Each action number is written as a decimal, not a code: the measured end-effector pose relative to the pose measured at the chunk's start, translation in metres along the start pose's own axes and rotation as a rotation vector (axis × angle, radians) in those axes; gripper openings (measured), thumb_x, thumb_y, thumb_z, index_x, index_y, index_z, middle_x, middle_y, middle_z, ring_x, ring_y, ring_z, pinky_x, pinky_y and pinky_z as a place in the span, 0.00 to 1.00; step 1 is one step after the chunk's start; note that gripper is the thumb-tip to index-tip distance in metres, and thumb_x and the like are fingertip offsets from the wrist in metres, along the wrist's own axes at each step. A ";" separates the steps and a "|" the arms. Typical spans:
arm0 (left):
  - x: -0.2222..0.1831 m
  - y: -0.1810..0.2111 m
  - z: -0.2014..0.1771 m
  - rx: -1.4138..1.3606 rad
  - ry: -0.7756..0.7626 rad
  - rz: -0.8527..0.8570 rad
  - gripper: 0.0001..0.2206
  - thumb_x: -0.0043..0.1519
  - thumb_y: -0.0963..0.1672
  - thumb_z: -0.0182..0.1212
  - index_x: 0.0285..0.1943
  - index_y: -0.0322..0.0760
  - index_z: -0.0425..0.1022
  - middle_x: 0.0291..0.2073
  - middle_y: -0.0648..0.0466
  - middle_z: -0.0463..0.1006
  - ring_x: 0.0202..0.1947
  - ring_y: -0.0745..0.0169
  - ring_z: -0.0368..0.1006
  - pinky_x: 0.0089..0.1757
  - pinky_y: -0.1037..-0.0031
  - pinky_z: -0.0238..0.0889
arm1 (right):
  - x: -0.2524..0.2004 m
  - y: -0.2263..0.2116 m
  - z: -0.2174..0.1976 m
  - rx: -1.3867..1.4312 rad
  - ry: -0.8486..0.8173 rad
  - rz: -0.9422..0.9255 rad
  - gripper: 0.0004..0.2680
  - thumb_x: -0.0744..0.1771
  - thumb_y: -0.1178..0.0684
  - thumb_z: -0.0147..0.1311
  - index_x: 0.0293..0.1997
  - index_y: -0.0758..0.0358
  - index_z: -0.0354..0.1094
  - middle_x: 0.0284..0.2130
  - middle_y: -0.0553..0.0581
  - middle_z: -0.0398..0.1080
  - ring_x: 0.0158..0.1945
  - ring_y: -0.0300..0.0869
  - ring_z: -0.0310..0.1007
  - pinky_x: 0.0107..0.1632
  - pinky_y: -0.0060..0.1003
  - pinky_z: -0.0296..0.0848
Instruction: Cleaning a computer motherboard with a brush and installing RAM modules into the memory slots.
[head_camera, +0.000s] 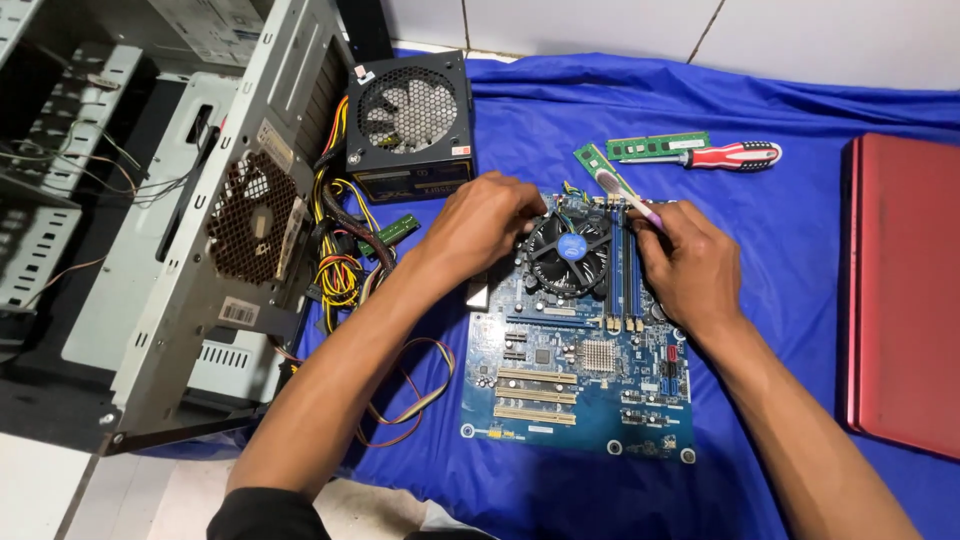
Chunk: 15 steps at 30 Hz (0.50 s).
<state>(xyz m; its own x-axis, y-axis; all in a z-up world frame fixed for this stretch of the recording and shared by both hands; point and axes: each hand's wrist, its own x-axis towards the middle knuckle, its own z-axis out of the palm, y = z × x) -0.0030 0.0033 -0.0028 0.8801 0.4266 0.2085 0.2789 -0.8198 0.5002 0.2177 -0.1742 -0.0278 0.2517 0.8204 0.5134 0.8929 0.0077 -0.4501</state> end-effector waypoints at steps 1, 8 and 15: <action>-0.001 0.001 0.000 0.001 0.002 -0.002 0.04 0.59 0.38 0.66 0.41 0.35 0.80 0.30 0.44 0.80 0.39 0.40 0.78 0.41 0.51 0.74 | -0.001 0.003 0.002 0.001 -0.001 -0.003 0.06 0.66 0.63 0.62 0.44 0.59 0.77 0.33 0.57 0.75 0.35 0.55 0.77 0.35 0.47 0.75; 0.000 -0.004 0.015 0.029 0.039 -0.028 0.09 0.53 0.35 0.65 0.39 0.37 0.81 0.30 0.46 0.80 0.38 0.41 0.77 0.41 0.52 0.75 | -0.004 0.009 0.005 -0.018 0.011 0.003 0.06 0.66 0.61 0.63 0.44 0.56 0.77 0.32 0.56 0.74 0.37 0.55 0.77 0.39 0.47 0.76; -0.007 0.001 0.018 0.036 0.103 -0.025 0.14 0.54 0.33 0.60 0.44 0.37 0.83 0.30 0.46 0.81 0.36 0.46 0.78 0.49 0.55 0.73 | 0.025 0.008 -0.007 0.004 -0.081 -0.028 0.13 0.61 0.58 0.68 0.49 0.51 0.78 0.35 0.52 0.75 0.43 0.52 0.77 0.45 0.45 0.75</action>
<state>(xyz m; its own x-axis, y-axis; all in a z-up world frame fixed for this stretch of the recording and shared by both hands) -0.0018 -0.0067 -0.0187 0.8291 0.4826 0.2823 0.3158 -0.8208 0.4760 0.2340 -0.1575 -0.0137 0.1952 0.8633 0.4654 0.8977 0.0339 -0.4393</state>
